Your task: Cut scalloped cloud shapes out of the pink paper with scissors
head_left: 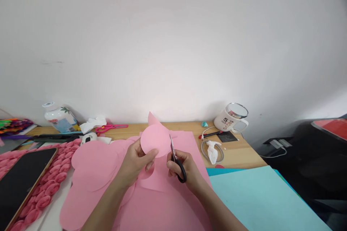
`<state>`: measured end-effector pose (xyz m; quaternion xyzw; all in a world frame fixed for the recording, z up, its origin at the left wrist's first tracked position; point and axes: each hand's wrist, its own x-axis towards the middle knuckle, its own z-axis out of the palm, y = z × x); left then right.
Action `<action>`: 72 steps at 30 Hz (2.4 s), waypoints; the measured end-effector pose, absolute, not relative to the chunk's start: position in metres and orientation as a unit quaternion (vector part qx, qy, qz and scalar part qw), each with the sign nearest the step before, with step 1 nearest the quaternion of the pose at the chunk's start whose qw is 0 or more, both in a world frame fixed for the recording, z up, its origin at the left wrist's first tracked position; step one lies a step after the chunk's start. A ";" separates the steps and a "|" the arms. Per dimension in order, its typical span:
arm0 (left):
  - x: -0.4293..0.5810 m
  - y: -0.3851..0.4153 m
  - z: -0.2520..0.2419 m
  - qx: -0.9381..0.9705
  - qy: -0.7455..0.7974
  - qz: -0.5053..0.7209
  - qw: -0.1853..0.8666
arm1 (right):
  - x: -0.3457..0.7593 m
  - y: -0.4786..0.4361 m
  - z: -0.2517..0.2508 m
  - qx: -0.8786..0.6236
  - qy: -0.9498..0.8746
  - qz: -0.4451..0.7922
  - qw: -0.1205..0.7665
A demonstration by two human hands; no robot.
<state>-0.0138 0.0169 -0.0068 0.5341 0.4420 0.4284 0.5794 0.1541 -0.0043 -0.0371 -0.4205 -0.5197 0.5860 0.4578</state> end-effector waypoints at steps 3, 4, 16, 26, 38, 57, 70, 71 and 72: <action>-0.012 0.017 -0.004 0.517 0.443 0.452 0.576 | 0.152 -0.004 -0.040 -0.420 -0.513 0.588 0.463; -0.010 0.017 -0.004 0.507 0.443 0.462 0.577 | 0.151 -0.004 -0.041 -0.420 -0.508 0.589 0.467; 0.000 0.011 -0.018 0.482 0.542 0.427 0.540 | 0.142 -0.005 -0.046 -0.419 -0.502 0.596 0.466; 0.000 0.011 -0.022 0.504 0.520 0.398 0.563 | 0.147 -0.001 -0.049 -0.384 -0.506 0.586 0.503; 0.000 0.010 -0.019 0.518 0.522 0.391 0.554 | 0.146 -0.001 -0.049 -0.374 -0.494 0.601 0.504; -0.004 0.013 -0.022 0.507 0.499 0.414 0.569 | 0.145 -0.003 -0.040 -0.429 -0.510 0.577 0.472; -0.004 0.012 -0.015 0.505 0.510 0.413 0.561 | 0.147 -0.004 -0.040 -0.420 -0.518 0.579 0.469; -0.003 0.012 -0.013 0.503 0.511 0.413 0.562 | 0.147 -0.004 -0.039 -0.418 -0.517 0.581 0.469; -0.003 0.012 -0.012 0.500 0.511 0.415 0.562 | 0.147 -0.004 -0.039 -0.417 -0.518 0.582 0.469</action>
